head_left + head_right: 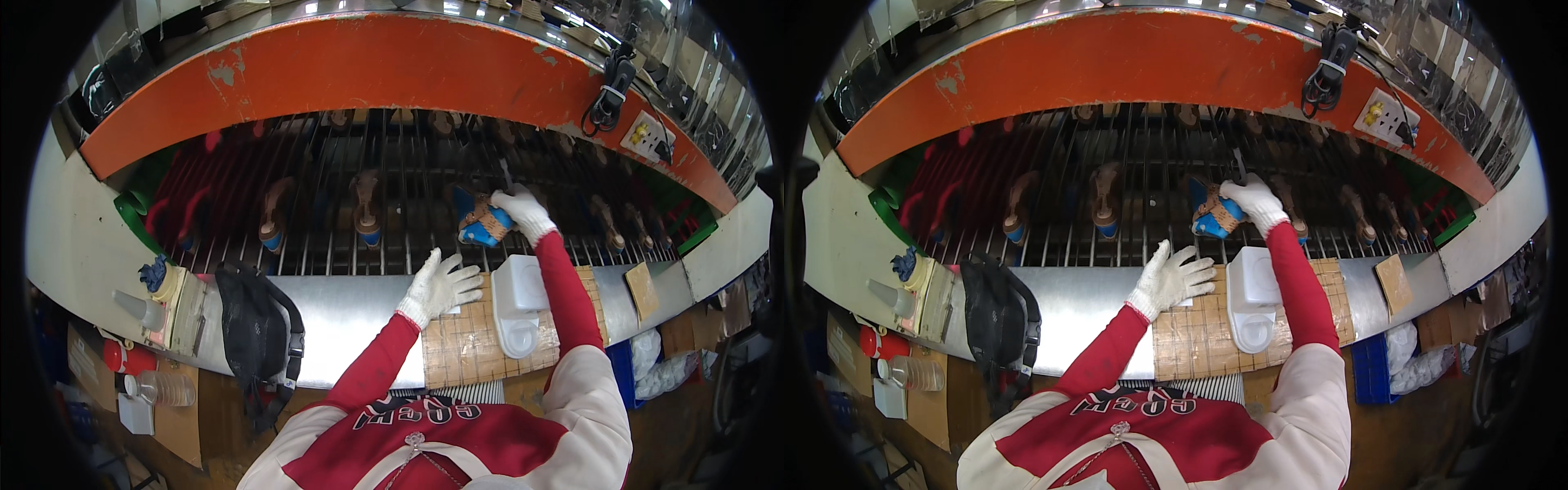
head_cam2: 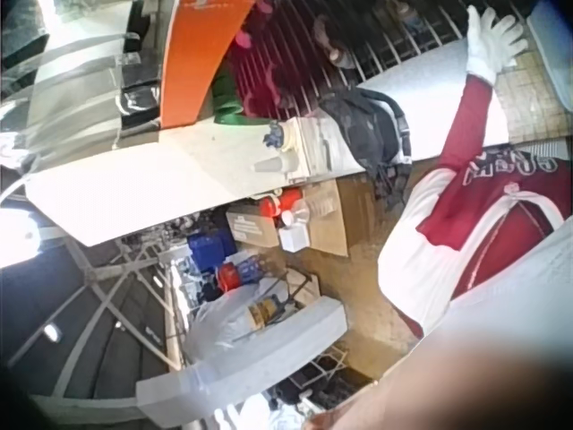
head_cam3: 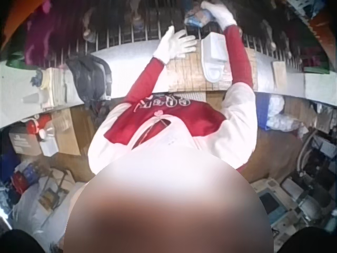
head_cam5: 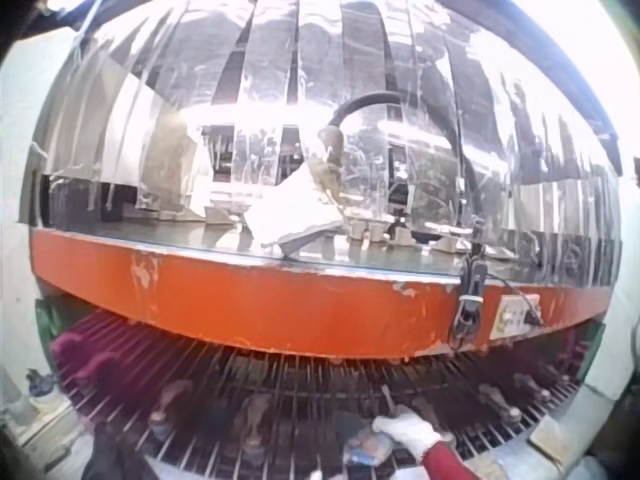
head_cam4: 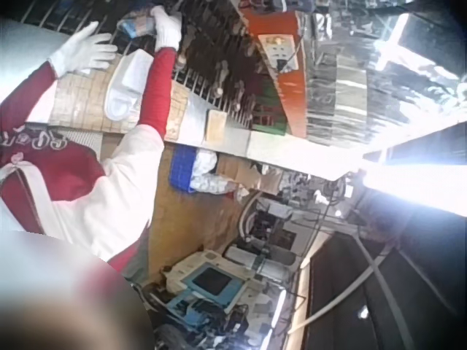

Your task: The person applies glue to the soles of multiple slide sandals using a brush. They repeatedly dip the brush into a white container and spread the adhesive across the insole surface, then place each treated slide onto a metal rack.

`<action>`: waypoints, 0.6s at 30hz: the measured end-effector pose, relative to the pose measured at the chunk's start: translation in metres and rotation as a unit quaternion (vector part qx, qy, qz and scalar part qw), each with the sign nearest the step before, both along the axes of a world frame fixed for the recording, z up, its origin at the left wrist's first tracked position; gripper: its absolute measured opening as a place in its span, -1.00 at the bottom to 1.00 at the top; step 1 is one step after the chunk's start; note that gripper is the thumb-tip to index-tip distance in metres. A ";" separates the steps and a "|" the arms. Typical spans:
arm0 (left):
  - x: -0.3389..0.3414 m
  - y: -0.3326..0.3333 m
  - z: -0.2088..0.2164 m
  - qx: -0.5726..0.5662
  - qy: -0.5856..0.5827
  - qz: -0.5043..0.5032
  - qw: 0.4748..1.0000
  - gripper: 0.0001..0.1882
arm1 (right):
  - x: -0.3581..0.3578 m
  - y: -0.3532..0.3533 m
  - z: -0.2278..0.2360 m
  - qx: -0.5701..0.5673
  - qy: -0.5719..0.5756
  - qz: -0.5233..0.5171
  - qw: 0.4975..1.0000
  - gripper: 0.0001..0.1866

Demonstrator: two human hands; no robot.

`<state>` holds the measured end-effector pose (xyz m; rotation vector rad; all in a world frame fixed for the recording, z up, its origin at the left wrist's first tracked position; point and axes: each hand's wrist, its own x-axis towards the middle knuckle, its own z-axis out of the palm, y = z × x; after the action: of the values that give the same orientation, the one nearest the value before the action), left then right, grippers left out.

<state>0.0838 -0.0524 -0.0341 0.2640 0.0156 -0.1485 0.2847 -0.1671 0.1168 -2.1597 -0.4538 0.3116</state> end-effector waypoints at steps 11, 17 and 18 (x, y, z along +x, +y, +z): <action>-0.064 -0.009 -0.002 0.074 -0.132 -0.031 0.988 -0.11 | -0.171 -0.111 -0.002 0.104 -0.213 0.083 0.968 -0.42; -0.117 -0.028 -0.015 0.162 -0.128 0.132 0.969 0.02 | -0.215 -0.219 -0.048 -0.022 -0.295 0.013 0.955 -0.80; -0.124 -0.039 -0.018 0.174 -0.152 0.163 0.959 0.12 | -0.226 -0.238 -0.056 -0.118 -0.239 -0.022 0.964 -0.83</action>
<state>-0.0398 -0.0913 -0.0518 0.6284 -0.2220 0.2280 0.0591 -0.4055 0.0613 -2.4775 -0.6624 -0.2010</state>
